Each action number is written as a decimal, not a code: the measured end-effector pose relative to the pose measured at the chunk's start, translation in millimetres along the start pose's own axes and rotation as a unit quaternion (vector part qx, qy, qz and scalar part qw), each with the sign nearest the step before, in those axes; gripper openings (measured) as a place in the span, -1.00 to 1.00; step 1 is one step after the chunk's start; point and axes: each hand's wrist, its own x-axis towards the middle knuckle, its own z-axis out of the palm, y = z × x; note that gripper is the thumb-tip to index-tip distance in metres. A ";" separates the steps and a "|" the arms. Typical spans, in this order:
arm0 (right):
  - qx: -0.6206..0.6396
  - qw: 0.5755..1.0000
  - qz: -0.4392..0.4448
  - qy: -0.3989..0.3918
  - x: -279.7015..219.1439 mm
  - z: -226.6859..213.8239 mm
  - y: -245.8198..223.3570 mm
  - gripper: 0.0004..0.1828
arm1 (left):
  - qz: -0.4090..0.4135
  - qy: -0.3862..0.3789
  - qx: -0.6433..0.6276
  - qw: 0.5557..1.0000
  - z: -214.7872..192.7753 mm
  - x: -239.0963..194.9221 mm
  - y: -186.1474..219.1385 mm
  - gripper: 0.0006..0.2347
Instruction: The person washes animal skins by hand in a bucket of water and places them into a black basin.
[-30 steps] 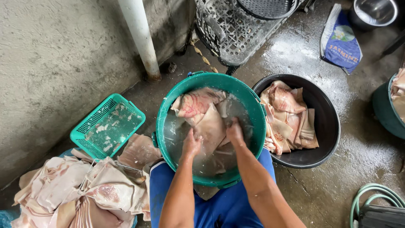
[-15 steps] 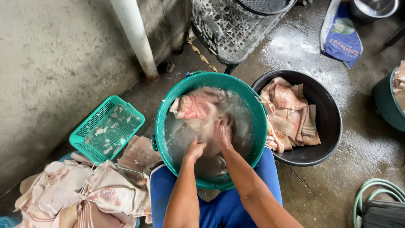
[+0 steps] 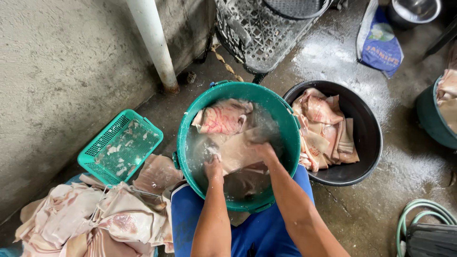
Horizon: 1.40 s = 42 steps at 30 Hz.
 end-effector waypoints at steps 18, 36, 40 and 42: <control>0.014 0.987 -0.162 0.004 -108.6 -73.8 -65.1 -0.59 | 0.297 -0.059 0.341 0.890 1.7 -12.8 29.8 -0.72; -0.140 0.947 -0.171 0.234 -42.4 60.1 -37.8 -0.22 | -0.237 -0.096 -0.073 0.964 -15.5 -0.9 27.5 -0.37; -0.545 0.754 -0.345 0.130 -11.0 107.8 -15.5 -0.43 | -0.228 -0.143 -0.159 0.950 -9.1 9.6 24.6 -0.53; -0.620 0.602 -0.503 0.015 -15.3 106.5 -10.0 -0.36 | -0.238 -0.144 -0.180 0.943 -8.2 11.4 17.6 -0.57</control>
